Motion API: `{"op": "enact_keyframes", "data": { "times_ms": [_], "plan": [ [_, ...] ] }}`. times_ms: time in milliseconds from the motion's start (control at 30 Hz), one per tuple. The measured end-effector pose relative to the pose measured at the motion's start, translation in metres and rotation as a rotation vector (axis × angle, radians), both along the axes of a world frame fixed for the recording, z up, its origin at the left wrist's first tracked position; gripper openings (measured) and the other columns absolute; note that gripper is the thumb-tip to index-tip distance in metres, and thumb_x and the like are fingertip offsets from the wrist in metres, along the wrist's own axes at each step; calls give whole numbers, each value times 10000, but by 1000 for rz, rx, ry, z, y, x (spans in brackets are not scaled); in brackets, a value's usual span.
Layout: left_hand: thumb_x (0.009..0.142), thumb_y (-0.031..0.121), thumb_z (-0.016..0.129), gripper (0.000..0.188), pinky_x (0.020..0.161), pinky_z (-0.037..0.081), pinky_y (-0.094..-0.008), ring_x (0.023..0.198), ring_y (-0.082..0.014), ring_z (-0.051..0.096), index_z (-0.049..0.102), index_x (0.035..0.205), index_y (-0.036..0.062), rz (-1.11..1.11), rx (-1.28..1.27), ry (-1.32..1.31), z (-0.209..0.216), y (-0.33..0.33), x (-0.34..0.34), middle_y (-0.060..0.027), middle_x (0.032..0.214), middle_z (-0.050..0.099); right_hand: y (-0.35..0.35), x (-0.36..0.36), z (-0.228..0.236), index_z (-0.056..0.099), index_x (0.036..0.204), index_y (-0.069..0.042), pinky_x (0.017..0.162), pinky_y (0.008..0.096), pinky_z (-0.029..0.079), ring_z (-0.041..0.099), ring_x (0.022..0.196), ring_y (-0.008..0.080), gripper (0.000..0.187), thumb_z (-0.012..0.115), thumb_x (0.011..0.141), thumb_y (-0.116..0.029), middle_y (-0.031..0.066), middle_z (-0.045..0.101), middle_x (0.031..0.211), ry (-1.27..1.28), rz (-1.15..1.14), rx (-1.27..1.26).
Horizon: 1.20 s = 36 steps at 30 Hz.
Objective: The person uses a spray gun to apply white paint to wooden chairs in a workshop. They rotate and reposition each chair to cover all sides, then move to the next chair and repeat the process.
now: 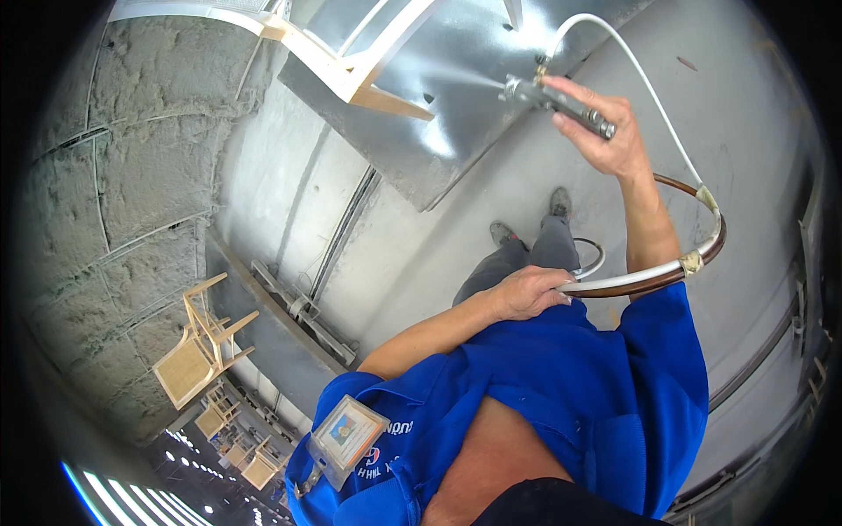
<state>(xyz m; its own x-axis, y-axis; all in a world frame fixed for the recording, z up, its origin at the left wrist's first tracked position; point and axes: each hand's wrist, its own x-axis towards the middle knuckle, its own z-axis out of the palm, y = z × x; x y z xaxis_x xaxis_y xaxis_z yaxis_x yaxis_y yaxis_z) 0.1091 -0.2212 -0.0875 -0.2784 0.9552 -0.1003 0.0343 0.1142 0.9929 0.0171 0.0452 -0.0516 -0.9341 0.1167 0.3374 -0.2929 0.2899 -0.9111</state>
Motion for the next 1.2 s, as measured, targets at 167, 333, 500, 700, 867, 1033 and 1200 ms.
{"op": "enact_keyframes", "data": {
  "times_ms": [167, 333, 500, 700, 867, 1033, 1200],
  "plan": [
    [988, 162, 686, 228, 787, 554, -435, 908, -388, 705, 640, 1147, 6, 3, -133, -44, 19, -22, 11, -197, 991, 723, -40, 20, -38, 664, 1401, -94, 595, 242, 529, 698, 757, 97, 463, 722, 941, -86, 40, 760, 930, -570, -66, -395],
    [1030, 151, 647, 220, 853, 563, -381, 934, -270, 720, 591, 1199, 23, 132, -214, -294, 11, -36, 20, -121, 1019, 716, -86, -36, -153, 647, 1352, -46, 445, 263, 423, 641, 643, 104, 408, 712, 970, -171, 24, 681, 788, -771, -316, -766],
    [994, 65, 635, 330, 970, 512, -377, 1047, -214, 662, 492, 1292, 64, 156, -184, -446, 11, -69, 28, -73, 1088, 668, -128, -42, -239, 659, 1253, -46, 443, 275, 434, 656, 645, 129, 304, 703, 983, -178, 41, 687, 807, -928, -481, -654],
    [992, 47, 601, 325, 1029, 494, -377, 1100, -195, 649, 517, 1306, 67, 60, -220, -435, 4, -150, 11, -77, 1135, 672, -137, -6, -205, 657, 1164, -51, 443, 261, 438, 661, 661, 119, 236, 697, 985, -200, 46, 690, 825, -662, -566, -668],
    [1006, 118, 618, 259, 956, 511, -348, 1044, -225, 668, 637, 1254, 46, -74, -81, -318, -18, -243, 0, -89, 1111, 708, -117, 3, -122, 645, 1111, -57, 442, 244, 422, 638, 665, 104, 216, 676, 996, -237, 42, 673, 808, -518, -339, -570],
    [1009, 132, 642, 312, 919, 520, -315, 966, -167, 671, 635, 1310, 47, -18, 30, -376, -24, -350, 3, -55, 1028, 719, -252, 17, -116, 667, 1388, -115, 526, 262, 482, 638, 683, 86, 425, 674, 968, -182, 31, 716, 880, -771, -450, 79],
    [1017, 70, 623, 344, 902, 514, -279, 961, -111, 642, 613, 1360, 46, 102, 186, -457, -22, -426, -7, -4, 1046, 680, -418, 8, -129, 602, 1452, -281, 901, 505, 568, 713, 987, 424, 538, 681, 939, -139, 241, 732, 1112, -714, -163, 794]
  ]
}}
